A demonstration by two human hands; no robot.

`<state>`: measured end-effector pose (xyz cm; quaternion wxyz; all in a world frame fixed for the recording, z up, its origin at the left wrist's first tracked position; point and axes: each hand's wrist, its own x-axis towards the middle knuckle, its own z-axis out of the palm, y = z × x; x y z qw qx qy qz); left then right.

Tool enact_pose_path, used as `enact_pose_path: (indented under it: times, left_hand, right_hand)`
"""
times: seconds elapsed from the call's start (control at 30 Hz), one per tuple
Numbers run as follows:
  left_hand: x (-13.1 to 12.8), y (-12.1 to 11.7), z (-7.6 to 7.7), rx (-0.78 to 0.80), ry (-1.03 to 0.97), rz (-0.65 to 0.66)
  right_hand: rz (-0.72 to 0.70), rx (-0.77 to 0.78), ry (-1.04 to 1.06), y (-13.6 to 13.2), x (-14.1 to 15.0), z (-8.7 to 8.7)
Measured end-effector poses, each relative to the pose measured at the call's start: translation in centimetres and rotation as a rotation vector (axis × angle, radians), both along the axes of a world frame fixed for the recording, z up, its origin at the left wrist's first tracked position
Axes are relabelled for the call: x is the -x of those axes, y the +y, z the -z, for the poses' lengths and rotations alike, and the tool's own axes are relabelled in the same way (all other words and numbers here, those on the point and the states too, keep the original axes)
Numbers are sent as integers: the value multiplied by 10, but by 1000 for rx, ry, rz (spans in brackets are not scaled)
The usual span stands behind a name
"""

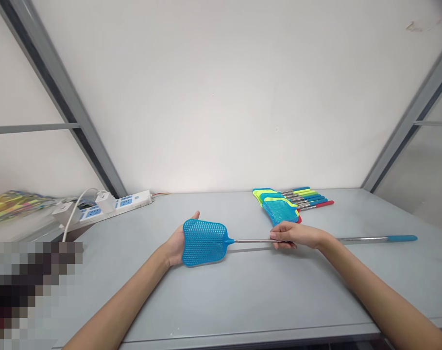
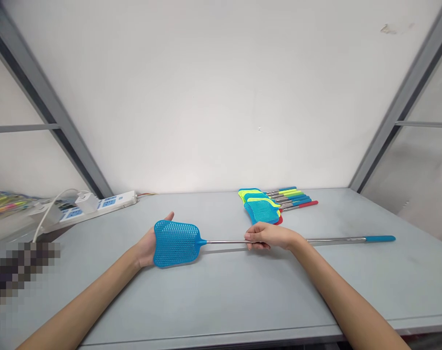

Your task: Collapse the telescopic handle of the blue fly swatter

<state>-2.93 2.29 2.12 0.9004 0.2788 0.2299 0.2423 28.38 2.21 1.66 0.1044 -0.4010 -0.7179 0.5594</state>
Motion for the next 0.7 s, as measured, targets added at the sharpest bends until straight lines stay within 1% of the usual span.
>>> enact_pose_path:
  times: [0.17, 0.43, 0.7]
  left_hand:
    - [0, 2, 3, -53, 3, 2]
    - [0, 3, 4, -93, -34, 7]
    - [-2, 2, 3, -128, -22, -37]
  right_hand:
    - [12, -18, 0, 1, -2, -1]
    - [25, -46, -24, 0, -3, -4]
    - [49, -51, -28, 0, -6, -6]
